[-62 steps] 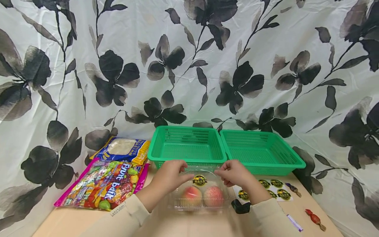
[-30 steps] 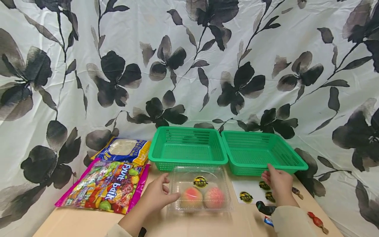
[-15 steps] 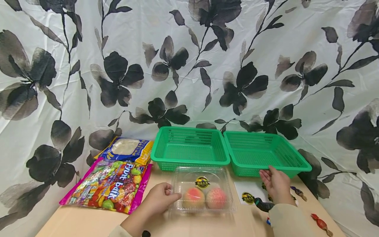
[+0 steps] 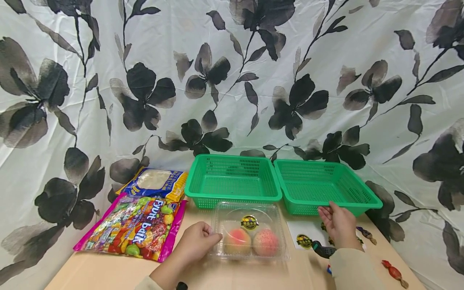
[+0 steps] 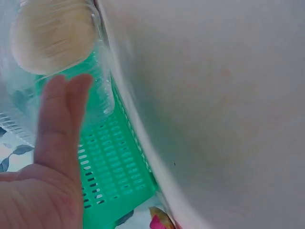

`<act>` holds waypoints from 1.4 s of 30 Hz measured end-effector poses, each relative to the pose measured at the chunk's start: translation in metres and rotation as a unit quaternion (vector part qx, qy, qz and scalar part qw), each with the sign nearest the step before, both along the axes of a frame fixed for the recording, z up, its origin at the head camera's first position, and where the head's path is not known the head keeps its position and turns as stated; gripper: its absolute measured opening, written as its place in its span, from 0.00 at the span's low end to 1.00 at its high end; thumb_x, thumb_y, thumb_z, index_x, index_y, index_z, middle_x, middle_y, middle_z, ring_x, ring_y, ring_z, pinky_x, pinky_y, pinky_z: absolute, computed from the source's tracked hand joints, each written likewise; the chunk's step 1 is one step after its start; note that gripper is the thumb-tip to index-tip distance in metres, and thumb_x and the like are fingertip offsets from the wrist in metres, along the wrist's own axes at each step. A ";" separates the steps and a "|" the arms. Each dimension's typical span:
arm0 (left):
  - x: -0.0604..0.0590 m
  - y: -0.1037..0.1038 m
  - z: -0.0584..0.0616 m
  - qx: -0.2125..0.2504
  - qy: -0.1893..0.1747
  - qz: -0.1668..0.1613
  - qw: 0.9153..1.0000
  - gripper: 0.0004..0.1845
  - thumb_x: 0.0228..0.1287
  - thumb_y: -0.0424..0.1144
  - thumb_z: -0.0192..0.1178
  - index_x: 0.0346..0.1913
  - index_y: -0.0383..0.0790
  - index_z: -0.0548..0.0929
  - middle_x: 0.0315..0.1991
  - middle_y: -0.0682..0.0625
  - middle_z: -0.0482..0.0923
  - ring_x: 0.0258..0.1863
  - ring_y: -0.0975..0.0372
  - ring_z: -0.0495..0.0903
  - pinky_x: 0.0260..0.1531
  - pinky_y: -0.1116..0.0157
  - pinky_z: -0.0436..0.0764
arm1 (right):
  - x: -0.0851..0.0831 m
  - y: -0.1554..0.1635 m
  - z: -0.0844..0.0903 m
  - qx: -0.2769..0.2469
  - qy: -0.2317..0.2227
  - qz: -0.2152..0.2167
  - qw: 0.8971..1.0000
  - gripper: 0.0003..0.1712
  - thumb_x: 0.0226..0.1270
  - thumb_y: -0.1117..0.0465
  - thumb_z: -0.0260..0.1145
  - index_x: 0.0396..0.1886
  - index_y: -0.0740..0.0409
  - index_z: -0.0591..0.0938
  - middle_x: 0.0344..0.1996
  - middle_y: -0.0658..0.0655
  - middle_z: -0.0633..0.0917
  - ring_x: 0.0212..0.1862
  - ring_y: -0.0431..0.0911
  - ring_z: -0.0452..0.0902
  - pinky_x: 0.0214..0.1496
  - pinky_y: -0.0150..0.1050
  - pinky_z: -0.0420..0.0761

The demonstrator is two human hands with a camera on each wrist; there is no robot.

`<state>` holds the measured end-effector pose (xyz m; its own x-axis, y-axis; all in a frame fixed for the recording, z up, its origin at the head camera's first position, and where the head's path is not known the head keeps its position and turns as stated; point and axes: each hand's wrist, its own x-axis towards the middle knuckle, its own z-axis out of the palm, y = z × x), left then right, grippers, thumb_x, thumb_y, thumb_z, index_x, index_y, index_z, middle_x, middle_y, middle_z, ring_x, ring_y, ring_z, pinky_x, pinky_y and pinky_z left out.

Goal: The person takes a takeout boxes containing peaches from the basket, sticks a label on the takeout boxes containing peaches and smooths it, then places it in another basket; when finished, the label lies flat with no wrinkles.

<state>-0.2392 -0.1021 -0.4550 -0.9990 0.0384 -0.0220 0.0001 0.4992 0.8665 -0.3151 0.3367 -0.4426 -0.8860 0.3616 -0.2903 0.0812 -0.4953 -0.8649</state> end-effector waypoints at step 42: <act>-0.091 0.080 0.132 -0.003 0.034 0.010 0.999 0.28 0.61 0.55 0.61 0.10 0.48 0.63 0.09 0.56 0.57 0.13 0.61 0.56 0.16 0.62 0.60 | 0.003 0.000 -0.002 0.005 0.012 0.000 1.000 0.18 0.79 0.50 0.58 0.56 0.56 0.69 0.35 0.51 0.83 0.43 0.39 0.86 0.55 0.31 0.83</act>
<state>-0.3301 -0.0225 -0.3233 -0.9988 0.0190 0.0449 0.0484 0.5042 0.8622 -0.3120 0.3366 -0.4443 -0.8931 0.3638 -0.2648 0.0600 -0.4870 -0.8713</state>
